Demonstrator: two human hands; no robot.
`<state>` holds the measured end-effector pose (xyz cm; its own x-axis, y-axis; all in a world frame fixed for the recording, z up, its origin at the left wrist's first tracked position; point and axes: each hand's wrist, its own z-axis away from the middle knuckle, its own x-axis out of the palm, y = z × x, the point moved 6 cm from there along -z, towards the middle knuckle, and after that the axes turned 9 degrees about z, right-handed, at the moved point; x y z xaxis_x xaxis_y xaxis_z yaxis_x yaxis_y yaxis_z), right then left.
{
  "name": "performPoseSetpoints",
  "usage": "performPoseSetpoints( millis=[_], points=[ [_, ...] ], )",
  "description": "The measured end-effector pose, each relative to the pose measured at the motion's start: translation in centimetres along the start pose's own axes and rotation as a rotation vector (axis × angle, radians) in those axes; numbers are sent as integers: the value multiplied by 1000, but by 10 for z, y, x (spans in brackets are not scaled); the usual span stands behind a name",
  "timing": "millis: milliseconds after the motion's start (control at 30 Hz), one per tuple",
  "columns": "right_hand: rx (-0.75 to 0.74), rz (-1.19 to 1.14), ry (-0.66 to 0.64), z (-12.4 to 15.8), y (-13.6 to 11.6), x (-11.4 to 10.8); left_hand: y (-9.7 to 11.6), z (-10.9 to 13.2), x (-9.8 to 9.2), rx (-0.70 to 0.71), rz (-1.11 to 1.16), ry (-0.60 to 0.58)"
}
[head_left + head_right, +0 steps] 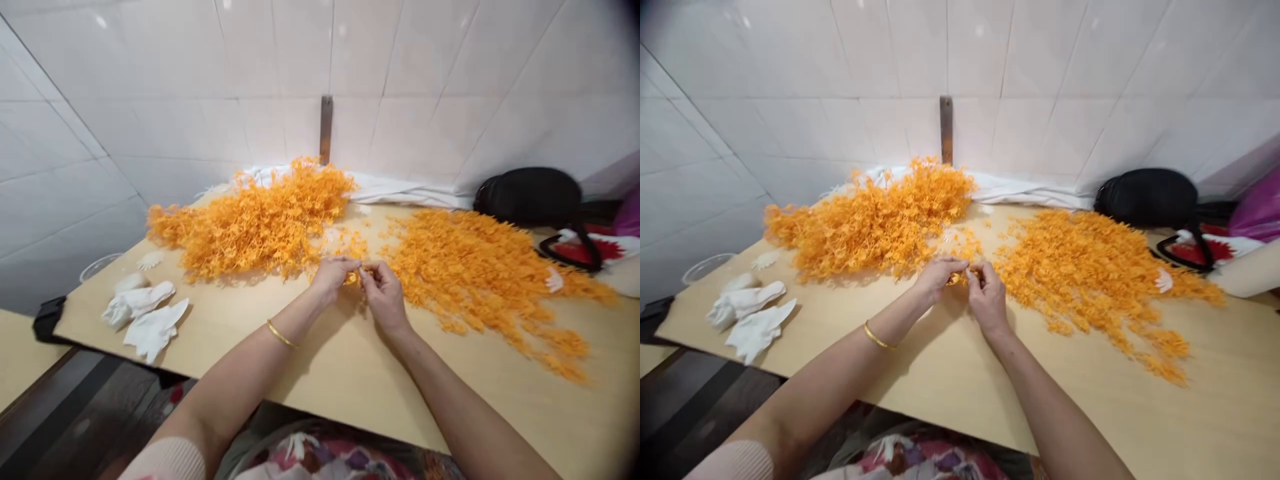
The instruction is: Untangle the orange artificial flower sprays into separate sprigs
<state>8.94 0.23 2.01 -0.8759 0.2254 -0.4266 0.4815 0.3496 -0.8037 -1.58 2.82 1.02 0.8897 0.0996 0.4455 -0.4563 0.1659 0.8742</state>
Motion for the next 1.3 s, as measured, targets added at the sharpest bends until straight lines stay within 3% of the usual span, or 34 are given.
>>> performPoseSetpoints(
  millis=[133, 267, 367, 467, 567, 633, 733, 767, 867, 967, 1067, 1300],
  points=[
    [-72, 195, 2, 2, -7, -3, -13, -5, -1, -30, 114, 22],
    [-407, 498, 82, 4, -25, -8, -20, -1, 6, 17, 94, 54],
    [-633, 616, 131, 9, -37, -10, -22, -3, 11, 64, 106, 8],
    [-801, 546, 141, 27, -60, -12, -18, -8, 6, 101, 99, 46],
    [-906, 332, 69, 47, -85, -10, -13, -13, -7, 138, 91, 145],
    [-712, 207, 90, 38, -85, -17, -10, -12, -6, 174, 73, 87],
    [-77, -40, 198, 0, -45, -42, -10, -6, 5, 186, 10, -53],
    [81, -170, 175, -11, -30, -46, -10, -4, 8, 185, -13, -80],
    [331, -440, 71, -33, -2, -47, -8, -1, 11, 179, -55, -129],
    [386, -490, -30, -35, 9, -35, -6, -1, 8, 159, -82, -150],
    [350, -435, -132, -29, 10, -21, -7, -1, 6, 137, -113, -158],
    [26, 42, -152, -28, 1, -18, -11, 4, 19, 145, -149, -263]
  ],
)
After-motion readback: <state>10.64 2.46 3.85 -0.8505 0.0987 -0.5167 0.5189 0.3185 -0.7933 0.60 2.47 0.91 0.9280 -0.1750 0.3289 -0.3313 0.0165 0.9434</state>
